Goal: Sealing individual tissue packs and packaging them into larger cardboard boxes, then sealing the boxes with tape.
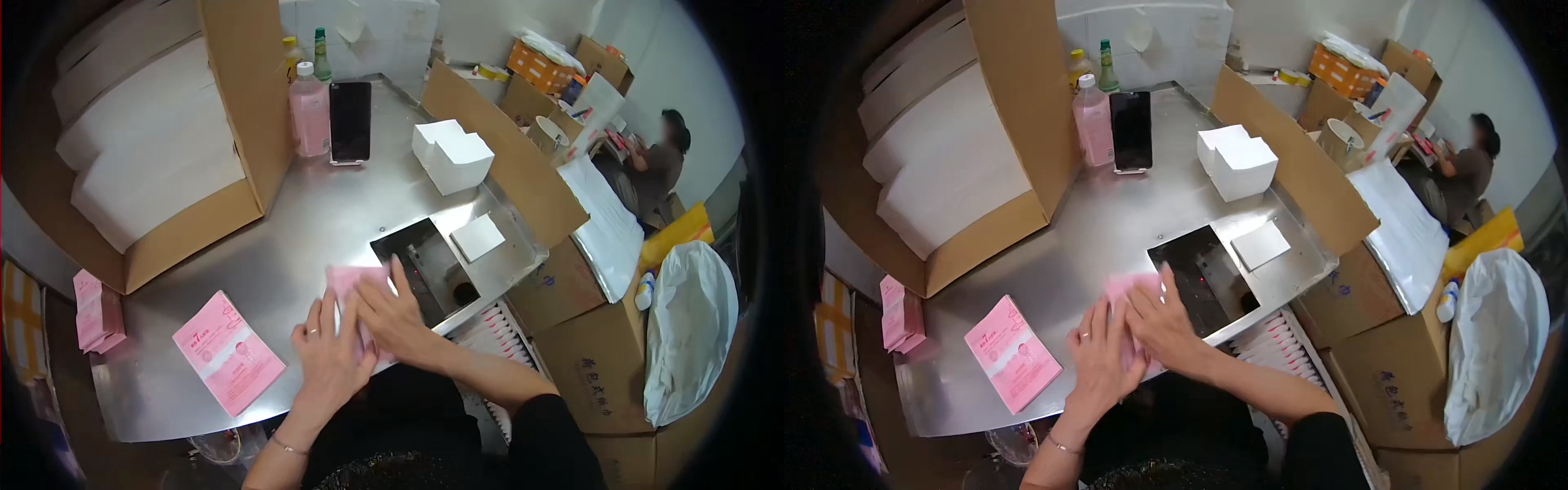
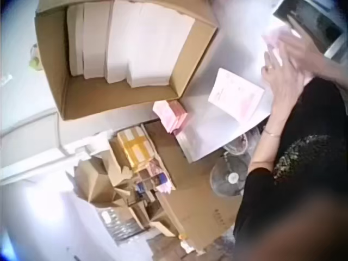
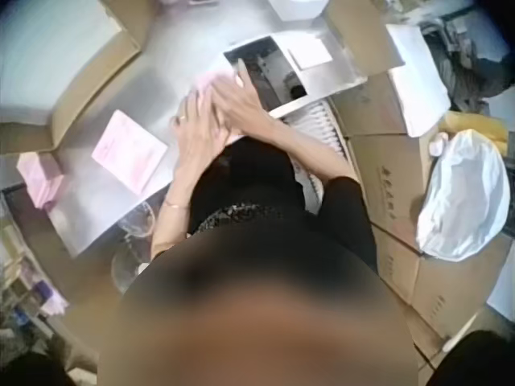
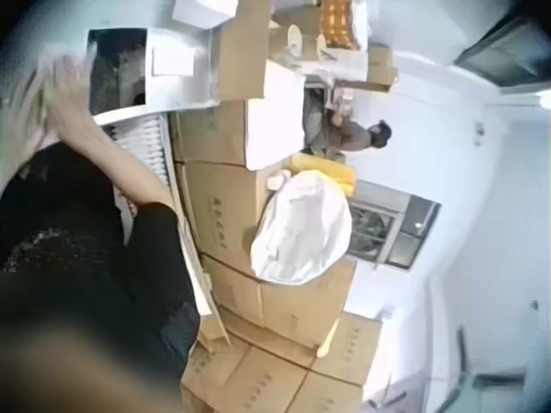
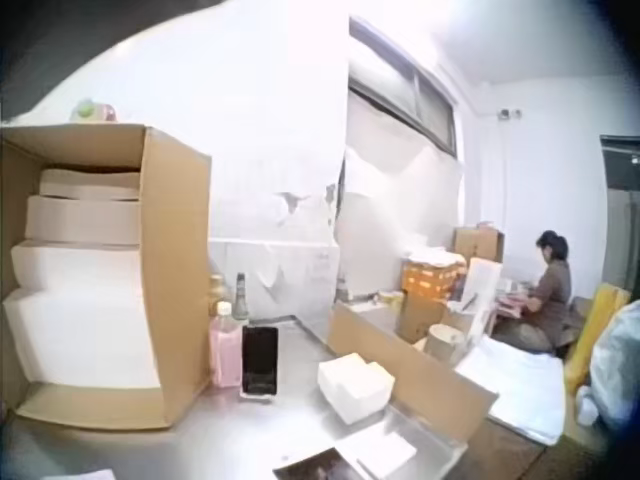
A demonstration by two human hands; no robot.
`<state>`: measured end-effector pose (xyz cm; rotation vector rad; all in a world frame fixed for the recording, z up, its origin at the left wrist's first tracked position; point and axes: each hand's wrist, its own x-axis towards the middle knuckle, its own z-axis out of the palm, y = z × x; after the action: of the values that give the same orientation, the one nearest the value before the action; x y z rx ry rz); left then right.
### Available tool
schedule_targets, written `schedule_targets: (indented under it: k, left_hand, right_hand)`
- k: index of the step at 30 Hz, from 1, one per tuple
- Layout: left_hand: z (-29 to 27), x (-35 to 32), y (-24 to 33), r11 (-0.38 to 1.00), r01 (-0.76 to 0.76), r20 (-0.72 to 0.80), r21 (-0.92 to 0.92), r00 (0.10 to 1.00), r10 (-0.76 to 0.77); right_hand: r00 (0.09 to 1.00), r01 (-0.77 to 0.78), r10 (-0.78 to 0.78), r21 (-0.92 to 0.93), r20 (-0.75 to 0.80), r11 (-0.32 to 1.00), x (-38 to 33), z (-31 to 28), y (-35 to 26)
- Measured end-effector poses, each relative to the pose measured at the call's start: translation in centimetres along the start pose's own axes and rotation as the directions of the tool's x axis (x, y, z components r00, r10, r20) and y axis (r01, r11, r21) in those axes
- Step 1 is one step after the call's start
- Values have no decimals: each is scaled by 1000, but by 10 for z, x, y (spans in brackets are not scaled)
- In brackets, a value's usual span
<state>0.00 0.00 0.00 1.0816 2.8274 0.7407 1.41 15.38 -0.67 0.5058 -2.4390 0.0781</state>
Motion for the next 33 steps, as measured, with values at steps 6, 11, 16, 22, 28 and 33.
schedule_targets:
  k: [6,11,16,22,28,33]
  left_hand:
    - [-4,13,-14,993,-24,-207,113,977,48]
    - [-7,4,-22,991,-132,-197,-12,972,127]
    - [-21,8,-16,988,-109,-216,109,968,131]
    - [-14,10,2,992,-15,-209,121,977,40]
    - [-11,7,-16,961,-113,-200,253,966,166]
    - [-18,11,0,958,-115,-216,262,961,175]
  right_hand:
    - [970,-240,237,310,48,920,0,0,-21]
    - [823,-473,517,786,234,398,-9,-33,20]
    - [986,-134,72,460,151,878,-19,-27,-8]
    - [948,-256,200,224,247,940,33,-5,6]
    - [989,-150,147,312,32,938,-11,-27,20]
    - [805,-590,575,-308,-147,747,-52,-50,112]
